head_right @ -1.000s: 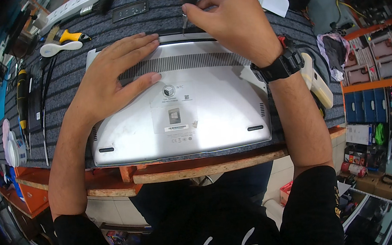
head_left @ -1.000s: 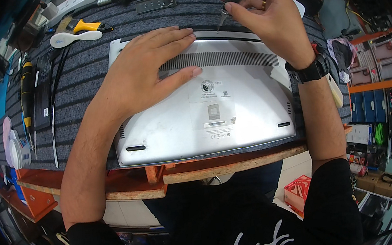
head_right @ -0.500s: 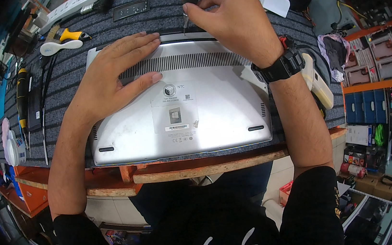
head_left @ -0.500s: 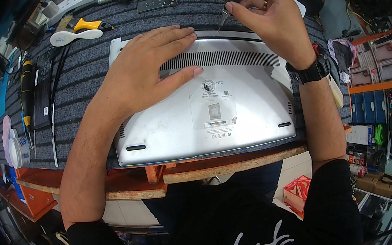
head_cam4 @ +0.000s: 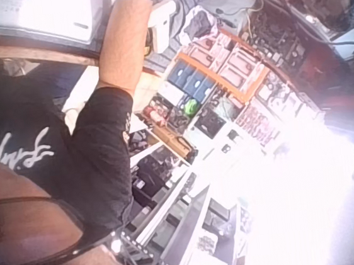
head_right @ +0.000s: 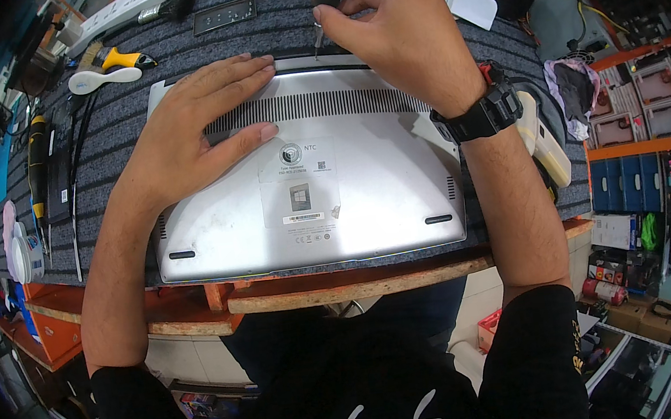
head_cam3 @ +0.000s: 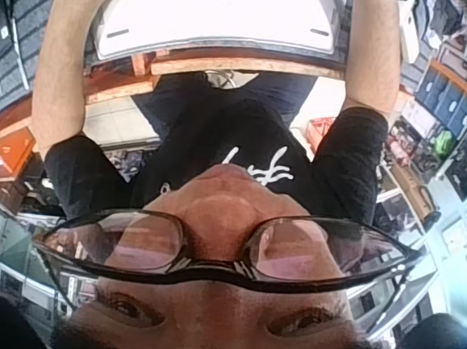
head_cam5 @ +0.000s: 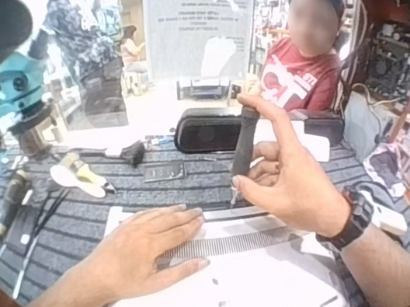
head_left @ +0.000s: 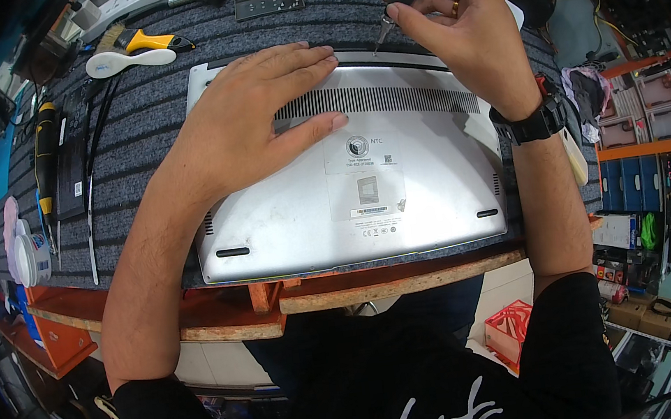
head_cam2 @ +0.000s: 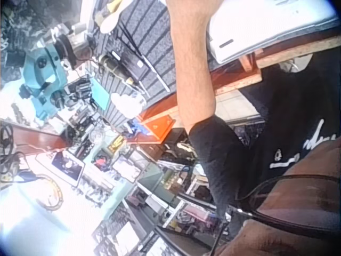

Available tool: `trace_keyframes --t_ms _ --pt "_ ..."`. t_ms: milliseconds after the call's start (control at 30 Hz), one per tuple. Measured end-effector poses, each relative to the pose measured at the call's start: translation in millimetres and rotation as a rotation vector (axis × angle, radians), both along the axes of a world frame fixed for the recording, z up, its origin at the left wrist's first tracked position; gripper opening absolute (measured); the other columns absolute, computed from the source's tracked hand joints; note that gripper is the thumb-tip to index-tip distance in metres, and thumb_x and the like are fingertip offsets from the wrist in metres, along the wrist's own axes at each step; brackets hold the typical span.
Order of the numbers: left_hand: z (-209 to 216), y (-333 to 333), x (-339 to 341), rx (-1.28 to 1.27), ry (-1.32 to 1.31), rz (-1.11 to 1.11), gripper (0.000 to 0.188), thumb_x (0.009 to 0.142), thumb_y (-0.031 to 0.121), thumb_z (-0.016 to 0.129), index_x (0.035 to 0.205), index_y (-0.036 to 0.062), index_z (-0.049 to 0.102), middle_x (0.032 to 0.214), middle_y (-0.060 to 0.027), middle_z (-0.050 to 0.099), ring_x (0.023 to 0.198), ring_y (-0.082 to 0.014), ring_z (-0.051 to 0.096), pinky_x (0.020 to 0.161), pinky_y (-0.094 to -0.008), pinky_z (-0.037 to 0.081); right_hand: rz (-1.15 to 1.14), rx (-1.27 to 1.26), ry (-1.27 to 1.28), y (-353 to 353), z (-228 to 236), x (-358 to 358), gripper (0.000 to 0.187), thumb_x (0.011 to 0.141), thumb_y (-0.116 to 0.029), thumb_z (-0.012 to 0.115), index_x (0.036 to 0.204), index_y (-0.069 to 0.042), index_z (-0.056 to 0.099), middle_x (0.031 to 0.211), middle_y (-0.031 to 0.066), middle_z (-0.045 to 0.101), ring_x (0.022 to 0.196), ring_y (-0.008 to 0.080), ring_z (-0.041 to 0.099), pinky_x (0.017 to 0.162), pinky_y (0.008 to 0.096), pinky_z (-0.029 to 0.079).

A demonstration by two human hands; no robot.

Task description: The person uses a manual screwdriver to remove multiple screws from the bottom cover of a silver laptop. The screws are removed one by one and placed on the workbench. The laptop remains closed and on the table throughout the clip.

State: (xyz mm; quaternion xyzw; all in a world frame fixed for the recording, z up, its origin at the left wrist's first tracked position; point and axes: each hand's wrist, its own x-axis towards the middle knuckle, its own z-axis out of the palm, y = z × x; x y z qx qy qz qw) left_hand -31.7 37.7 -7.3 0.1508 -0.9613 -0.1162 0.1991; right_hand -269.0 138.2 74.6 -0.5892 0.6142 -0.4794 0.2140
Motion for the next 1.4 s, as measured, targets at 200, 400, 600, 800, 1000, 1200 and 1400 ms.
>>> trace_keyframes --t_ms 200,400,600,800,1000,1200,1400 --pt "-0.5 0.6 0.3 -0.004 -0.002 0.006 0.061 0.102 0.051 0.066 0.143 0.0060 0.067 0.148 -0.0158 0.064 0.145 -0.0312 0.054 0.125 -0.0487 0.037 0.034 -0.029 -0.010 -0.4 0.7 1.1 0.094 0.091 0.008 0.067 0.167 -0.015 0.016 0.104 0.0133 0.073 0.080 0.0057 0.066 0.067 0.0180 0.051" --pt "-0.7 0.1 0.2 0.001 0.012 0.000 0.061 0.101 0.051 0.066 0.143 0.0061 0.067 0.148 -0.0156 0.064 0.144 -0.0318 0.055 0.125 -0.0487 0.037 0.013 -0.021 0.009 -1.3 -3.2 -1.9 0.094 0.092 0.008 0.069 0.166 -0.014 0.017 0.104 0.0142 0.073 0.085 0.0106 0.070 0.071 0.0222 0.054" --pt "-0.1 0.3 0.3 0.009 0.011 0.003 0.056 0.099 0.045 0.072 0.141 0.0082 0.068 0.150 -0.0123 0.063 0.146 -0.0305 0.053 0.124 -0.0488 0.038 0.081 -0.151 0.010 -12.5 -15.7 -5.8 0.093 0.092 0.007 0.069 0.166 -0.013 0.016 0.104 0.0148 0.072 0.089 0.0148 0.071 0.074 0.0261 0.056" --pt "0.5 0.5 0.2 0.008 0.010 0.005 0.055 0.097 0.042 0.074 0.141 0.0093 0.069 0.151 -0.0111 0.063 0.147 -0.0299 0.052 0.124 -0.0487 0.038 0.009 -0.001 0.029 -3.4 -7.3 -7.0 0.093 0.093 0.006 0.067 0.167 -0.015 0.015 0.099 0.0118 0.070 0.084 0.0124 0.068 0.072 0.0242 0.055" --pt "-0.3 0.5 0.1 0.006 0.018 0.004 0.056 0.097 0.044 0.074 0.141 0.0094 0.069 0.151 -0.0115 0.063 0.147 -0.0302 0.052 0.124 -0.0488 0.038 -0.014 -0.023 0.055 -3.4 -4.0 -0.7 0.094 0.093 0.006 0.069 0.167 -0.016 0.016 0.094 0.0082 0.068 0.080 0.0088 0.065 0.067 0.0214 0.052" --pt "-1.1 0.4 0.3 0.003 0.016 0.008 0.056 0.098 0.044 0.073 0.141 0.0092 0.068 0.151 -0.0119 0.063 0.147 -0.0302 0.052 0.124 -0.0490 0.038 -0.015 -0.019 0.061 -2.4 -4.5 -0.9 0.094 0.093 0.006 0.070 0.167 -0.016 0.017 0.093 0.0075 0.068 0.079 0.0078 0.064 0.066 0.0206 0.051" --pt "-1.7 0.4 0.0 -0.001 0.015 0.006 0.056 0.098 0.044 0.072 0.141 0.0086 0.068 0.150 -0.0125 0.064 0.148 -0.0306 0.051 0.124 -0.0491 0.038 -0.017 -0.066 0.093 -4.2 -5.9 1.7 0.094 0.093 0.007 0.069 0.167 -0.016 0.016 0.093 0.0074 0.068 0.078 0.0072 0.064 0.066 0.0197 0.050"
